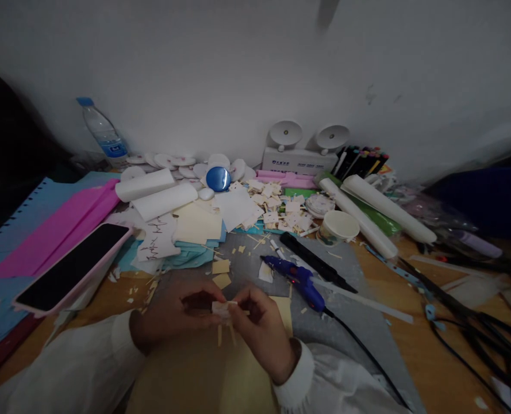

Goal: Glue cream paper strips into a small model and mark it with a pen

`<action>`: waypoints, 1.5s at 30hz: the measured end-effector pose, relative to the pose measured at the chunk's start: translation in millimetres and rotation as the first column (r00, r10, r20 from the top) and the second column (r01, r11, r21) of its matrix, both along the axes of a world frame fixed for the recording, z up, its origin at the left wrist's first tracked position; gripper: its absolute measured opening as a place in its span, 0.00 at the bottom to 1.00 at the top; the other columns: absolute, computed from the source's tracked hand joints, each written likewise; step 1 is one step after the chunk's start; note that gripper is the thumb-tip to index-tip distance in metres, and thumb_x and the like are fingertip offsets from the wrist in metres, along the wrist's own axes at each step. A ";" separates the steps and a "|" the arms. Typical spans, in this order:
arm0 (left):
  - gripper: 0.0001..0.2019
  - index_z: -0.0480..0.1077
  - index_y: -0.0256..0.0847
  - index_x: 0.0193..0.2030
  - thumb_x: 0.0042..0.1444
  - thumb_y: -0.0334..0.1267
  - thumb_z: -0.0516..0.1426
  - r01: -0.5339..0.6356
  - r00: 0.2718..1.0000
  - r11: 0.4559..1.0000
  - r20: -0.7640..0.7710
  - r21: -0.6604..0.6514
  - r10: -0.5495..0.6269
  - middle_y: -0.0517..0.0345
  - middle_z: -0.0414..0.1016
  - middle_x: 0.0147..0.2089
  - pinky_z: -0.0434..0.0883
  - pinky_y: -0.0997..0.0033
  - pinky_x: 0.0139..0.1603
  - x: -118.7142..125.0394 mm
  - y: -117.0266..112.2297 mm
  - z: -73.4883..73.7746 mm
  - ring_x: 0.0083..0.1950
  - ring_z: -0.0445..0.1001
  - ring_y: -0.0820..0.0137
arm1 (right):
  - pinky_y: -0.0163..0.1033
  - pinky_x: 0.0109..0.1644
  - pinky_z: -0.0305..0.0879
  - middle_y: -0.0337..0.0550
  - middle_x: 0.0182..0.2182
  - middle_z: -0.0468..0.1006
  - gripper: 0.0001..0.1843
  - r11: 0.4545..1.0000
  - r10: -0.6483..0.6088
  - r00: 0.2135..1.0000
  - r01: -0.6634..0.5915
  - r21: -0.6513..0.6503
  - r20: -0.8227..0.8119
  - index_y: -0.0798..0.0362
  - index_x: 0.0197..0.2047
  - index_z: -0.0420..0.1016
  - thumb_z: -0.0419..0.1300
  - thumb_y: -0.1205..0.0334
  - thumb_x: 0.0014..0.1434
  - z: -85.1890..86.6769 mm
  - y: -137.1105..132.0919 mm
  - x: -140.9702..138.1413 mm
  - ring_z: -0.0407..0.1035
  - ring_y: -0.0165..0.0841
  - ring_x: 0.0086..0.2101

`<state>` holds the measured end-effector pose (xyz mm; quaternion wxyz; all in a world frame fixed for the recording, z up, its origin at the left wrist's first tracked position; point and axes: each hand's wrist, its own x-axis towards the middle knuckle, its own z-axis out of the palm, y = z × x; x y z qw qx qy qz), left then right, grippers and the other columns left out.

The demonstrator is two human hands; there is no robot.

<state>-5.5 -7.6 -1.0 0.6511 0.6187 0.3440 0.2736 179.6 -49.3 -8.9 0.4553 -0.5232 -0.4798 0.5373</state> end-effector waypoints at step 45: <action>0.07 0.72 0.41 0.39 0.55 0.39 0.59 -0.128 0.971 0.928 -0.145 0.349 0.189 0.57 0.73 0.36 0.66 0.74 0.34 -2.2 3.2 1.7 0.35 0.70 0.70 | 0.30 0.28 0.64 0.38 0.25 0.73 0.08 0.980 -0.023 0.998 0.013 0.201 0.050 0.53 0.31 0.71 0.63 0.58 0.55 -7.7 -7.0 -8.6 0.68 0.28 0.26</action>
